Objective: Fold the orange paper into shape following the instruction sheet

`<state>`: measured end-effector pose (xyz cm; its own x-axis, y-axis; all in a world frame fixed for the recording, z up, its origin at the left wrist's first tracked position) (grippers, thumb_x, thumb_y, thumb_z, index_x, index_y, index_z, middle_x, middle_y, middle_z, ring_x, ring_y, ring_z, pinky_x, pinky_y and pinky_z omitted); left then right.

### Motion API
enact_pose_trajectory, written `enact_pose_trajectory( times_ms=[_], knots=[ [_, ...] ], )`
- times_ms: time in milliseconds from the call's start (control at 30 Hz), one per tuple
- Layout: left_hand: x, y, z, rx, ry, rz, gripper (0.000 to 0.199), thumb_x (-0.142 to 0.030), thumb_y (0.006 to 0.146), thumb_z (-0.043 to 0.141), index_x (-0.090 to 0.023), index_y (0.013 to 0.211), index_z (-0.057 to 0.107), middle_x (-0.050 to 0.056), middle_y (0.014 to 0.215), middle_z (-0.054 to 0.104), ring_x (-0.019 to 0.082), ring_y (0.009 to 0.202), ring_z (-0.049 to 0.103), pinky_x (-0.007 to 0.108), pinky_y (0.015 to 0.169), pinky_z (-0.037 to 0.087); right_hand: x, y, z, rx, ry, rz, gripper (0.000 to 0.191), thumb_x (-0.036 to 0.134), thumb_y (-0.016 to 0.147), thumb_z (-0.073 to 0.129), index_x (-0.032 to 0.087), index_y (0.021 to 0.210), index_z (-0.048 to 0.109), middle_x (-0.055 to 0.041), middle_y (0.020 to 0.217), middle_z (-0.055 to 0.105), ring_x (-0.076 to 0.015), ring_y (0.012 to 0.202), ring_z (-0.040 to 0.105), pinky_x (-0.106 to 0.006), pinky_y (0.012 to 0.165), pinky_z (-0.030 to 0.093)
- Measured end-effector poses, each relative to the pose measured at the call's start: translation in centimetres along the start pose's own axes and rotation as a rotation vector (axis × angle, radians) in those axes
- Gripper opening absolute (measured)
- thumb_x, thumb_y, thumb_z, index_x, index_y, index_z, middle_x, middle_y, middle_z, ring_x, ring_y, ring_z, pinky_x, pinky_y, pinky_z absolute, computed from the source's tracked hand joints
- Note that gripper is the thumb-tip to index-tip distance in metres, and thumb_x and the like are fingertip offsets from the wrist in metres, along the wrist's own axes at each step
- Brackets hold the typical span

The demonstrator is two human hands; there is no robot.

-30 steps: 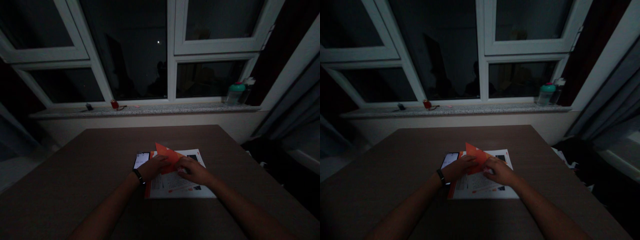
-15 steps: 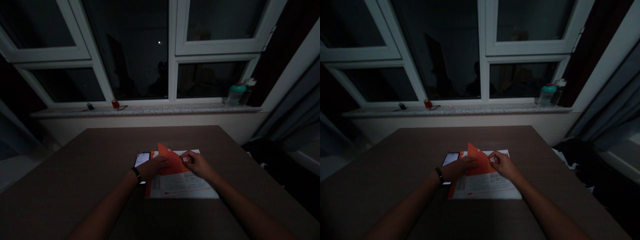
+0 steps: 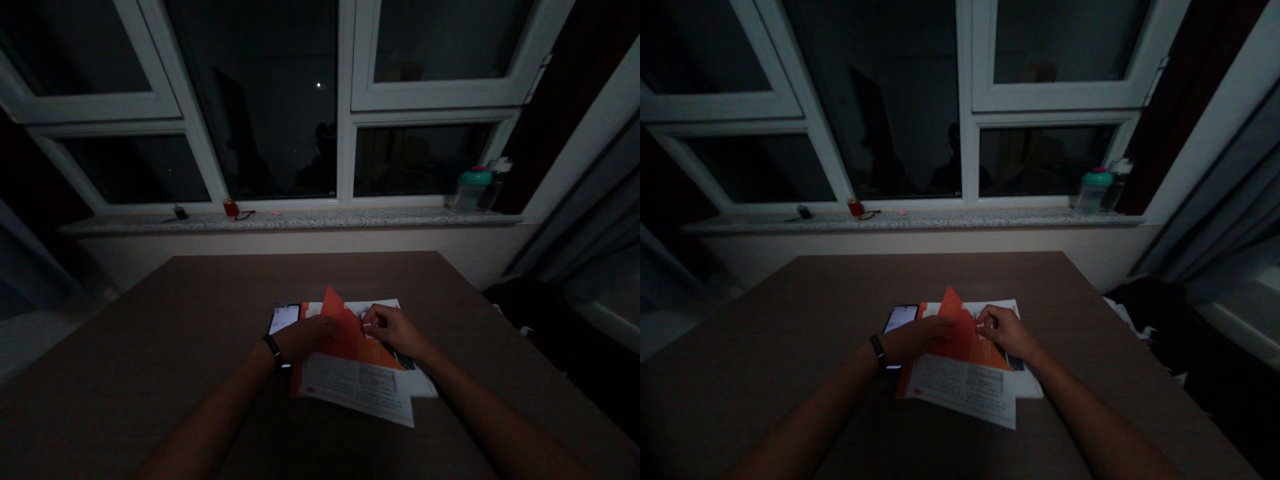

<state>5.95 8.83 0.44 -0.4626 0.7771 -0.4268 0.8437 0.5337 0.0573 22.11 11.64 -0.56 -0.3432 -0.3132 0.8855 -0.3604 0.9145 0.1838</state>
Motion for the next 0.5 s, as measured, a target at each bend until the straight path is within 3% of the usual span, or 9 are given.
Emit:
enact_pose_trajectory(
  times_ms=[133,300,500],
  knots=[
    [0.0,0.0,-0.2,0.008,-0.028,-0.001,0.051,0.008,0.082,0.044,-0.021,0.119,0.061,0.007,0.145,0.048,0.020,0.134,0.044,0.036,0.113,0.034,0.1,0.4,-0.5,-0.060,-0.064,-0.058,0.011,0.028,0.078,0.068,0.018,0.081,0.065,-0.0010,0.070,0.066,-0.0150,0.066,0.059,-0.025,0.062,0.043],
    [-0.4,0.0,-0.5,0.016,-0.037,-0.023,0.049,0.008,0.082,0.044,-0.021,0.118,0.061,0.007,0.145,0.048,0.020,0.134,0.044,0.036,0.113,0.034,-1.4,1.2,-1.2,-0.145,-0.094,-0.025,0.015,0.032,0.077,0.070,0.018,0.082,0.067,-0.0012,0.073,0.066,-0.0149,0.065,0.058,-0.025,0.060,0.043],
    [-0.6,0.1,-0.4,0.011,-0.024,-0.013,0.050,0.008,0.081,0.044,-0.021,0.118,0.061,0.007,0.144,0.049,0.020,0.133,0.044,0.036,0.113,0.033,-2.4,1.7,-0.5,-0.085,-0.039,-0.006,0.018,0.032,0.080,0.066,0.017,0.091,0.066,-0.0012,0.073,0.066,-0.0153,0.069,0.061,-0.025,0.065,0.046]
  ],
)
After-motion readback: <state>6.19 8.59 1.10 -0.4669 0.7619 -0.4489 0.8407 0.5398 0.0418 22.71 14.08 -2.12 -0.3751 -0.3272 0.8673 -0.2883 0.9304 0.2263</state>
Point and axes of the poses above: each hand's wrist, its own y-axis towards the middle knuckle, its own z-axis out of the palm, x = y × z, the point moved 10 cm from there along y, towards the middle knuckle
